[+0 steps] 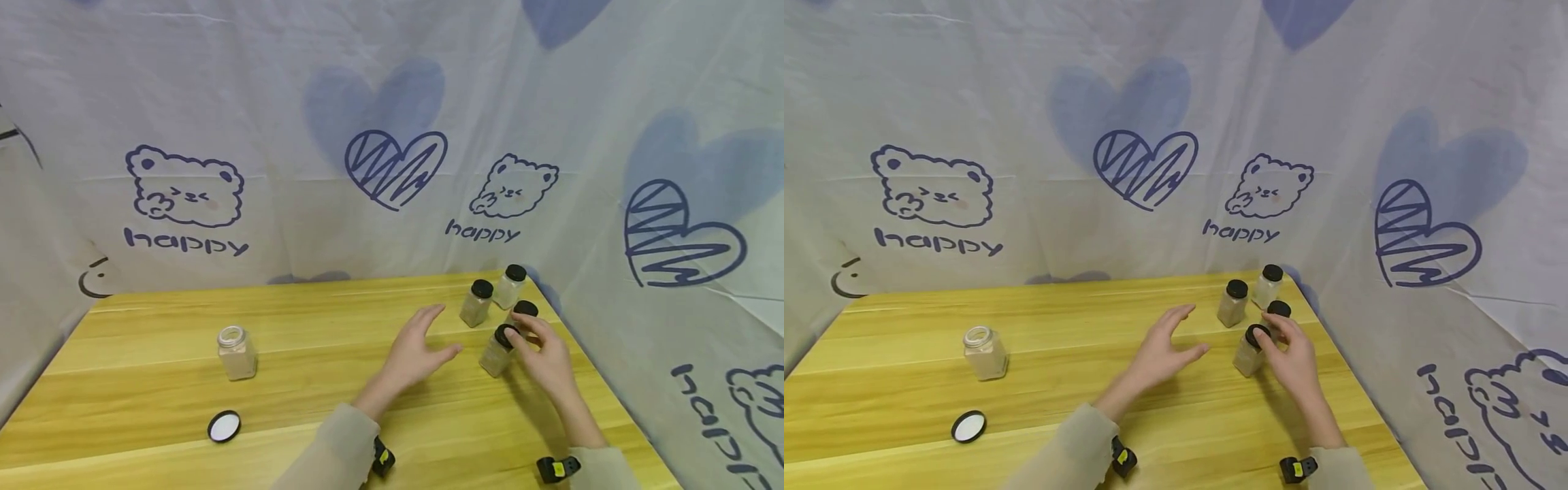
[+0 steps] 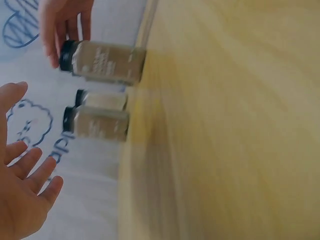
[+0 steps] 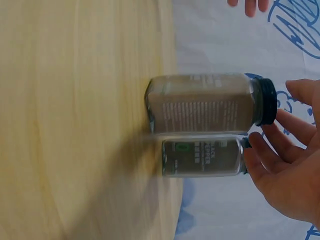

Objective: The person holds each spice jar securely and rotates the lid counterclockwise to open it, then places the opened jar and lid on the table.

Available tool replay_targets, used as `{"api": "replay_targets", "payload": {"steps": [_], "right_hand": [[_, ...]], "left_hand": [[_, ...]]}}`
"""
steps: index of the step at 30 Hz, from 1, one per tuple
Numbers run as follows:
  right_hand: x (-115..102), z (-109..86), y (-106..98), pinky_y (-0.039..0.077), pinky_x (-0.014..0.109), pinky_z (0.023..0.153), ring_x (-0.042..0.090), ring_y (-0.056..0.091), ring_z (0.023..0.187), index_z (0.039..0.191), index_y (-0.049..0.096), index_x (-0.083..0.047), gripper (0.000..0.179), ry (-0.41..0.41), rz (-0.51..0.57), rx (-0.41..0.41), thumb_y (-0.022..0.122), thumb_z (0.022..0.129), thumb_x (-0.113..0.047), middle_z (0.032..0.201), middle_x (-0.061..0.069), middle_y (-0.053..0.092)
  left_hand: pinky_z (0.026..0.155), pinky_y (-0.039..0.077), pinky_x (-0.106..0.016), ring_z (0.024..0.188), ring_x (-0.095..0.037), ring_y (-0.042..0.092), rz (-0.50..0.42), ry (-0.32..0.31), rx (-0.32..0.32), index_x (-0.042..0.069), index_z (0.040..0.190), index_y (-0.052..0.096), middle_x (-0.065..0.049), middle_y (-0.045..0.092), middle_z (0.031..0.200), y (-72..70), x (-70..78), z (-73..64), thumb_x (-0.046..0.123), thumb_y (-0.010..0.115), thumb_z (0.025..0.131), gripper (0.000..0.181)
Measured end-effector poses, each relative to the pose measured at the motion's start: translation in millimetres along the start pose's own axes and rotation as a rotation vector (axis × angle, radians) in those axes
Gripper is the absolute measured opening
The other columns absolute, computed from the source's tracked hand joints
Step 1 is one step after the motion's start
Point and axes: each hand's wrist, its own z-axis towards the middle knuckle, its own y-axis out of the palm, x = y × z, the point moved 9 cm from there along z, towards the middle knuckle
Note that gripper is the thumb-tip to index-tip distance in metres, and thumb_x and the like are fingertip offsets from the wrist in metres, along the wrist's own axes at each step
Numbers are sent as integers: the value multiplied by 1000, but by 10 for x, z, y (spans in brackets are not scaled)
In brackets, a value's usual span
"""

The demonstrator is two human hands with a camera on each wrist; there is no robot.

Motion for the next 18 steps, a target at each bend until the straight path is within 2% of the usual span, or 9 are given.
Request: {"api": "replay_targets", "payload": {"steps": [3,5,7,10,12,18], "right_hand": [[30,4,0,54,25,95,34,62,118,138,64,1,39,-6,-9,-9,66,104,-19,132,20,65],[51,6,8,51,19,94,34,63,118,138,63,1,39,-2,-17,-20,65,104,-19,132,20,65],[75,8,21,54,25,96,36,63,119,139,63,1,40,10,-12,-38,64,105,-20,133,20,65],[110,9,44,55,48,101,38,62,122,140,61,0,42,33,-3,-64,63,106,-23,136,21,62],[123,7,55,53,58,101,40,61,123,141,61,1,42,40,10,-74,63,106,-23,137,22,61],[161,-10,88,52,62,101,45,59,126,141,60,2,42,44,26,-83,62,106,-22,141,25,58]], "left_hand": [[119,39,-49,146,-29,45,14,-14,-26,14,158,44,-7,45,160,162,19,62,42,79,91,80],[119,39,-48,145,-29,45,14,-26,-46,14,158,44,-7,46,160,266,29,95,42,80,91,81],[118,40,-48,144,-29,46,12,-32,-62,13,158,44,-8,46,159,360,45,122,42,80,91,82],[117,41,-49,144,-30,47,14,-45,-89,14,159,43,-8,46,160,496,60,154,46,79,91,83],[116,42,-49,144,-30,47,9,-58,-107,15,159,43,-9,45,160,574,69,169,48,77,92,82],[113,46,-46,142,-27,49,-12,-98,-152,15,157,45,-5,48,158,786,63,191,49,75,94,77]]}}
